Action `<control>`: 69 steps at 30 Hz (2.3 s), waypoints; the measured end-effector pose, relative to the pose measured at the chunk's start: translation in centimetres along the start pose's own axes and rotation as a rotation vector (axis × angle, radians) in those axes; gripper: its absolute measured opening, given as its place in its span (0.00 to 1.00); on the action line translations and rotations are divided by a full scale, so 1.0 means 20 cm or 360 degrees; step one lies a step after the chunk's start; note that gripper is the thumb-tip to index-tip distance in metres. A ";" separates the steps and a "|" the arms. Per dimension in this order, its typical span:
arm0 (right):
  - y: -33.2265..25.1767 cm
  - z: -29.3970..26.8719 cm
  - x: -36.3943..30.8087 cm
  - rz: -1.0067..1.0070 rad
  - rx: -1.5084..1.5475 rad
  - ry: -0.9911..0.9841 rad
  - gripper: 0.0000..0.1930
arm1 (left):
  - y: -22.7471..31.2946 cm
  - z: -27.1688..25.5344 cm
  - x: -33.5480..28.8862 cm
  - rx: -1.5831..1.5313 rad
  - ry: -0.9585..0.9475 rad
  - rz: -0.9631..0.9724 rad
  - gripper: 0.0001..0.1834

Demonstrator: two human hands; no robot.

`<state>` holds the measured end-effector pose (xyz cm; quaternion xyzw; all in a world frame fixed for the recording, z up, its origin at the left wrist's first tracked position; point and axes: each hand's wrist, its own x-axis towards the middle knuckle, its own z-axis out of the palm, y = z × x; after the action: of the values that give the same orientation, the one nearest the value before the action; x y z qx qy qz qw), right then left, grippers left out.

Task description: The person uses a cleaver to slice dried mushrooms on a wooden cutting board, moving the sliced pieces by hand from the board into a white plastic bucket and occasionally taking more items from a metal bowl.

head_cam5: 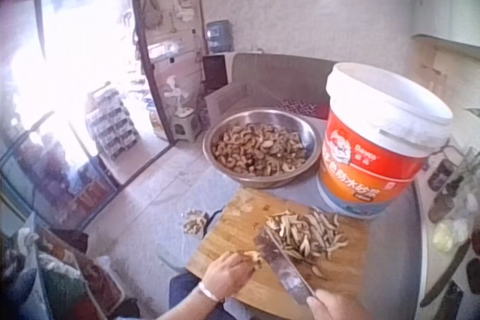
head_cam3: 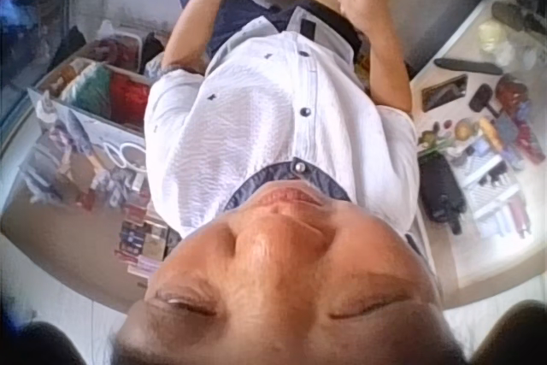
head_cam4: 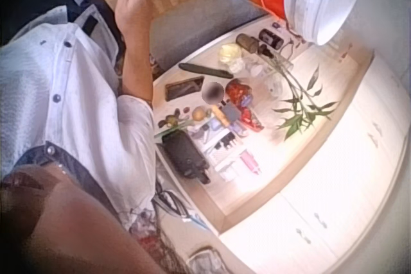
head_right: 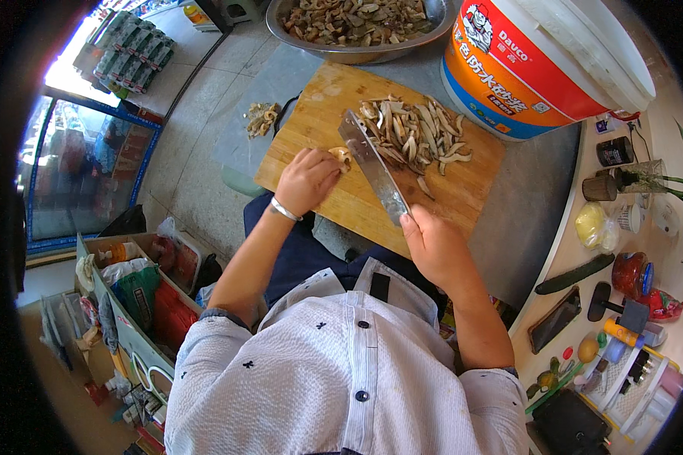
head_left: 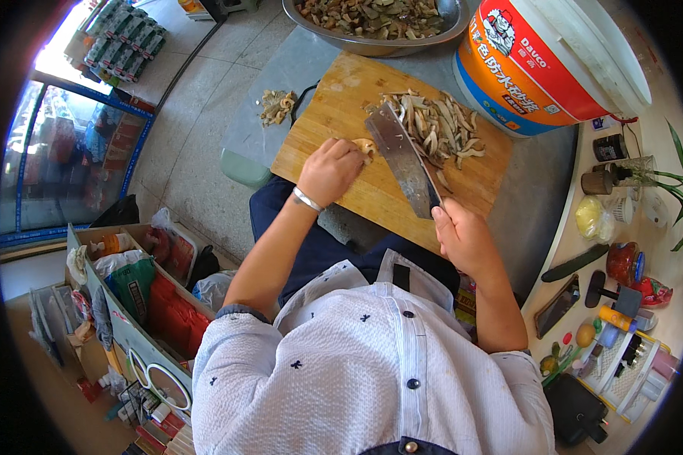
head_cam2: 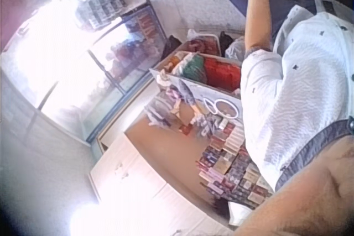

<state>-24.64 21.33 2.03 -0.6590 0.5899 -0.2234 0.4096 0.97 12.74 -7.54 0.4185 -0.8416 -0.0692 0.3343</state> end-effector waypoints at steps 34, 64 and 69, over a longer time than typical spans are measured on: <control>-0.10 0.05 0.06 -0.0338 -0.0859 0.0002 0.10 | 0.07 0.06 0.03 -0.0054 0.0247 -0.0265 0.05; -0.02 -0.02 -0.04 0.0019 -0.0122 0.0092 0.13 | 0.02 -0.14 0.03 0.0042 0.0077 -0.0874 0.10; -0.01 0.00 -0.02 -0.0016 -0.0084 0.0077 0.13 | 0.04 -0.05 0.06 -0.0115 0.0253 -0.0405 0.07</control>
<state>-24.69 21.59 2.24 -0.6668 0.6021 -0.2257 0.3766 0.46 12.43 -5.88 0.5137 -0.7496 -0.1079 0.4032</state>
